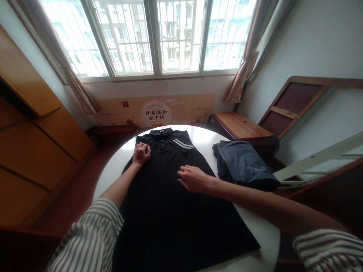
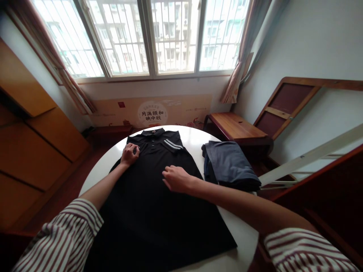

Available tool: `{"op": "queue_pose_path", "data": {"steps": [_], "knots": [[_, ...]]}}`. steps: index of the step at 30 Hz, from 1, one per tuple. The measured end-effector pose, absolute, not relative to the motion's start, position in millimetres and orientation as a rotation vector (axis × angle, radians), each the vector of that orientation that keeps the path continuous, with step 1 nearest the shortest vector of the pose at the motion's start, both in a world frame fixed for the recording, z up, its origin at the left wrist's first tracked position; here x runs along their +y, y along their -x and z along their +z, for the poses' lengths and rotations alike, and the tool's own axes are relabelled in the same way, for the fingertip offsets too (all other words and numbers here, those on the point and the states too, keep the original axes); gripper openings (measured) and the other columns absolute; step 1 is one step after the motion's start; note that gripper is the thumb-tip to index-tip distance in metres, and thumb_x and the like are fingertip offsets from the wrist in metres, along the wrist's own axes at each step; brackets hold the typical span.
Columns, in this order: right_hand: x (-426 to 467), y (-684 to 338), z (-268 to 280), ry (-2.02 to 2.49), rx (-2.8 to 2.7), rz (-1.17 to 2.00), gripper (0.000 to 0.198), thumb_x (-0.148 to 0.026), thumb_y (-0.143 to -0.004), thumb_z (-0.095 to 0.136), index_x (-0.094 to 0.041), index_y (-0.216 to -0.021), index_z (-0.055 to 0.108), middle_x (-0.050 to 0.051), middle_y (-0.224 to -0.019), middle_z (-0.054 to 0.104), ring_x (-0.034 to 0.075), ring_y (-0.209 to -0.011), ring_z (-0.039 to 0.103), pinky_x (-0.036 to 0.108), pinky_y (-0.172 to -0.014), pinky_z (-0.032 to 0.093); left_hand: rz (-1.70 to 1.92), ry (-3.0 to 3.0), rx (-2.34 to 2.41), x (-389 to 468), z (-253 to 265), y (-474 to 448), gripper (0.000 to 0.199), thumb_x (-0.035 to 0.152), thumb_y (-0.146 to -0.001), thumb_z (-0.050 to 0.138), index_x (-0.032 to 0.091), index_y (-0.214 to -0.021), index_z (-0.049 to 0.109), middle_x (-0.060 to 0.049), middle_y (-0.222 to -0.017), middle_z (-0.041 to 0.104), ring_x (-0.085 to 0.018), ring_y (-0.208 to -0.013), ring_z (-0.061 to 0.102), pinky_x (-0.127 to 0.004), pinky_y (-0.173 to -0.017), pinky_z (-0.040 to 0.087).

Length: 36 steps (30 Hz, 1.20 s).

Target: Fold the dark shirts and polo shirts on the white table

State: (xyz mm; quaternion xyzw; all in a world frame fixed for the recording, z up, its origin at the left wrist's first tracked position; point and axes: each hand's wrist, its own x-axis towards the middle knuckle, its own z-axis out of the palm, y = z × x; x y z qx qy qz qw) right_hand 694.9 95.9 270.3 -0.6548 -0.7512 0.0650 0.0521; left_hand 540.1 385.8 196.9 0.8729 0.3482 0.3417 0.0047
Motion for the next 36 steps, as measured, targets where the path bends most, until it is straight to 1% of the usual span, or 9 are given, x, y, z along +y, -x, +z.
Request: {"op": "queue_pose_path", "data": {"steps": [4,7,10,14,18,24,27,30,36], "knots": [[7,-700,247,1.919,-2.276,0.188,0.035,-0.034,-0.095,0.053,-0.015,-0.121,0.064,0.017,-0.125,0.062,0.030,-0.119,0.056,0.044,-0.099,0.047,0.895,-2.799,0.743,321,216,-505,0.023,0.025,-0.091,0.052,0.018,-0.107,0.067,-0.011,-0.107,0.062,-0.025,-0.102,0.059,-0.041,-0.094,0.048],[-49,-712,230,1.904,-2.238,0.249,0.063,-0.049,-0.091,0.058,-0.022,-0.146,0.045,0.015,-0.152,0.040,0.037,-0.142,0.032,0.056,-0.109,0.037,0.626,-2.867,0.403,241,226,-453,0.025,0.024,-0.096,0.047,0.021,-0.115,0.064,-0.008,-0.115,0.063,-0.022,-0.109,0.059,-0.039,-0.101,0.045],[-92,-720,220,1.874,-2.244,0.273,0.081,-0.055,-0.086,0.063,-0.022,-0.153,0.032,0.016,-0.157,0.032,0.038,-0.145,0.024,0.058,-0.109,0.038,0.403,-2.922,0.274,164,228,-394,0.033,0.029,-0.096,0.050,0.025,-0.129,0.059,-0.007,-0.130,0.060,-0.023,-0.122,0.054,-0.039,-0.104,0.047],[-130,-730,217,1.777,-2.346,0.119,0.061,-0.030,-0.092,0.058,-0.020,-0.149,0.041,0.014,-0.150,0.045,0.031,-0.140,0.038,0.049,-0.109,0.044,0.266,-3.058,0.125,107,223,-332,0.070,0.043,-0.087,0.064,0.019,-0.148,0.040,-0.012,-0.149,0.046,-0.031,-0.136,0.043,-0.045,-0.106,0.048],[-147,-742,213,1.699,-2.411,-0.129,0.059,0.002,-0.082,0.044,-0.017,-0.137,0.057,0.012,-0.137,0.059,0.023,-0.129,0.054,0.036,-0.102,0.052,0.267,-3.153,0.098,97,224,-297,0.071,0.007,-0.086,0.049,0.018,-0.154,0.029,-0.010,-0.150,0.044,-0.025,-0.137,0.044,-0.037,-0.108,0.048],[-153,-750,222,1.573,-2.413,-0.331,0.063,0.009,-0.070,0.037,-0.012,-0.121,0.068,0.012,-0.119,0.070,0.021,-0.115,0.064,0.030,-0.095,0.057,0.324,-3.223,0.208,104,214,-260,0.088,-0.006,-0.078,0.041,0.021,-0.157,0.012,-0.009,-0.145,0.051,-0.023,-0.133,0.049,-0.034,-0.103,0.051],[-158,-749,229,1.570,-2.370,-0.336,0.065,0.010,-0.069,0.036,-0.015,-0.119,0.069,0.008,-0.117,0.071,0.018,-0.111,0.065,0.028,-0.094,0.058,0.386,-3.233,0.268,105,199,-240,0.085,-0.006,-0.080,0.040,0.022,-0.156,0.018,-0.008,-0.139,0.058,-0.022,-0.128,0.054,-0.035,-0.102,0.052],[-165,-745,230,1.557,-2.375,-0.345,0.062,0.009,-0.068,0.037,-0.016,-0.114,0.070,0.007,-0.113,0.073,0.017,-0.104,0.068,0.026,-0.088,0.059,0.492,-3.224,0.282,103,188,-227,0.073,-0.004,-0.080,0.041,0.020,-0.149,0.038,-0.008,-0.135,0.061,-0.022,-0.126,0.056,-0.035,-0.101,0.053],[-148,-717,249,1.674,-2.281,-0.079,0.042,0.001,-0.071,0.044,-0.017,-0.099,0.069,0.009,-0.101,0.071,0.022,-0.102,0.064,0.038,-0.096,0.050,0.475,-2.999,0.392,109,212,-235,0.034,0.007,-0.085,0.049,0.024,-0.106,0.070,-0.005,-0.114,0.072,-0.019,-0.099,0.069,-0.032,-0.087,0.057]]}}
